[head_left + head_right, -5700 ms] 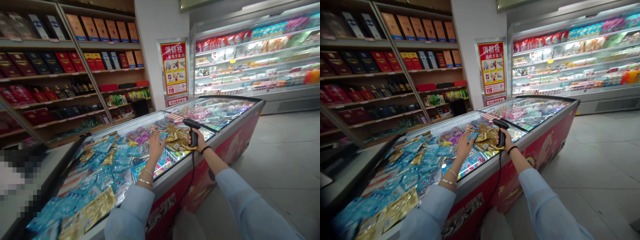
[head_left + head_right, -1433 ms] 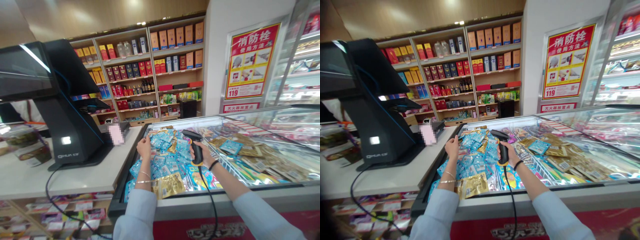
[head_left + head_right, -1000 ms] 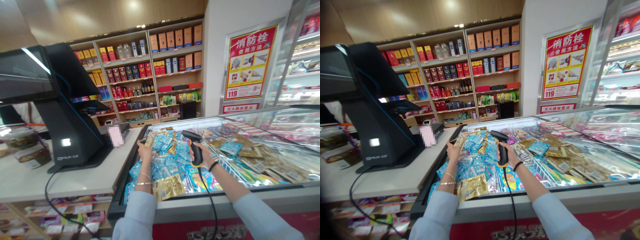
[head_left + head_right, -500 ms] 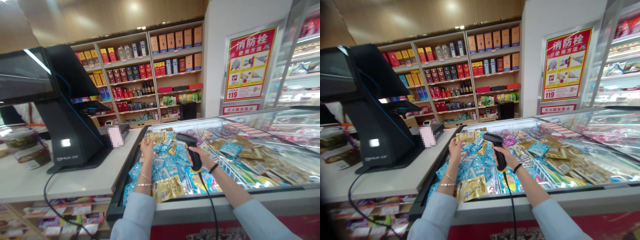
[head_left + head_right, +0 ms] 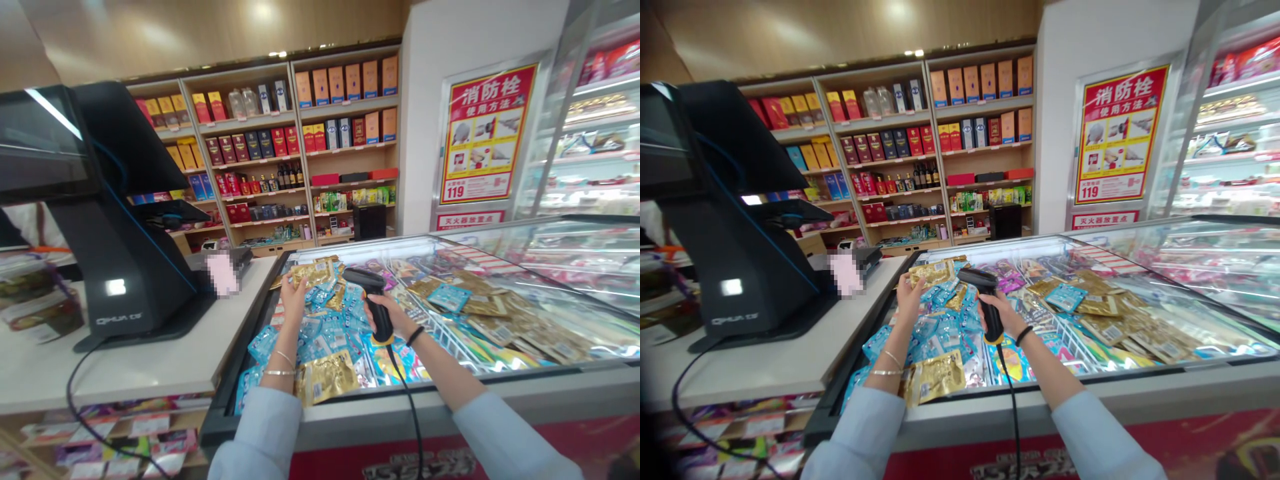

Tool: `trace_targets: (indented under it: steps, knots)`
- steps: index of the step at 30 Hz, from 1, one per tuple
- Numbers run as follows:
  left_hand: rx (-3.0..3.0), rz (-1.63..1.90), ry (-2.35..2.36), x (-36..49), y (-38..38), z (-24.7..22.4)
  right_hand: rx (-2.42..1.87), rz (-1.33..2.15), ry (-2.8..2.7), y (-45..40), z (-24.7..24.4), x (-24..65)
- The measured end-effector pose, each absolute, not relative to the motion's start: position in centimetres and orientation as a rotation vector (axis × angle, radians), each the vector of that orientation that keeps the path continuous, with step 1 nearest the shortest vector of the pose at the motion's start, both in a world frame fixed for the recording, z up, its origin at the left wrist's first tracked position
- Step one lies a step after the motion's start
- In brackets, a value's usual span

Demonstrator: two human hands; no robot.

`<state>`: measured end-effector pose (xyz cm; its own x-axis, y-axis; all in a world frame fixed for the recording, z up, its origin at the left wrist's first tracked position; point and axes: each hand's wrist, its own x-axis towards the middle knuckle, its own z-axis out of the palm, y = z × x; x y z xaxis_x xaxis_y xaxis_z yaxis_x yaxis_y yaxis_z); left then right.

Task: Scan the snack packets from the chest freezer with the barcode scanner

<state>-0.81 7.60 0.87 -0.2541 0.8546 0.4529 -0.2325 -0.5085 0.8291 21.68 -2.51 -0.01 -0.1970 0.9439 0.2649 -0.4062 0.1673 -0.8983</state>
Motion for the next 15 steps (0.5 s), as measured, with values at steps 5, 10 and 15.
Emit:
trace_targets:
  steps: [5, 10, 15]
  knots:
    - [1.243, 1.835, 0.865, -0.73, 7.56, 0.84, -0.626, 1.382, -1.197, -2.39, -0.16, 21.66]
    - [1.225, 1.837, 0.884, -0.78, 7.55, 0.93, -0.627, 1.369, -1.183, -2.53, -0.05, 21.66]
    - [1.247, 1.864, 0.906, -0.94, 7.89, 0.93, -0.607, 1.37, -1.185, -2.61, 0.16, 21.64]
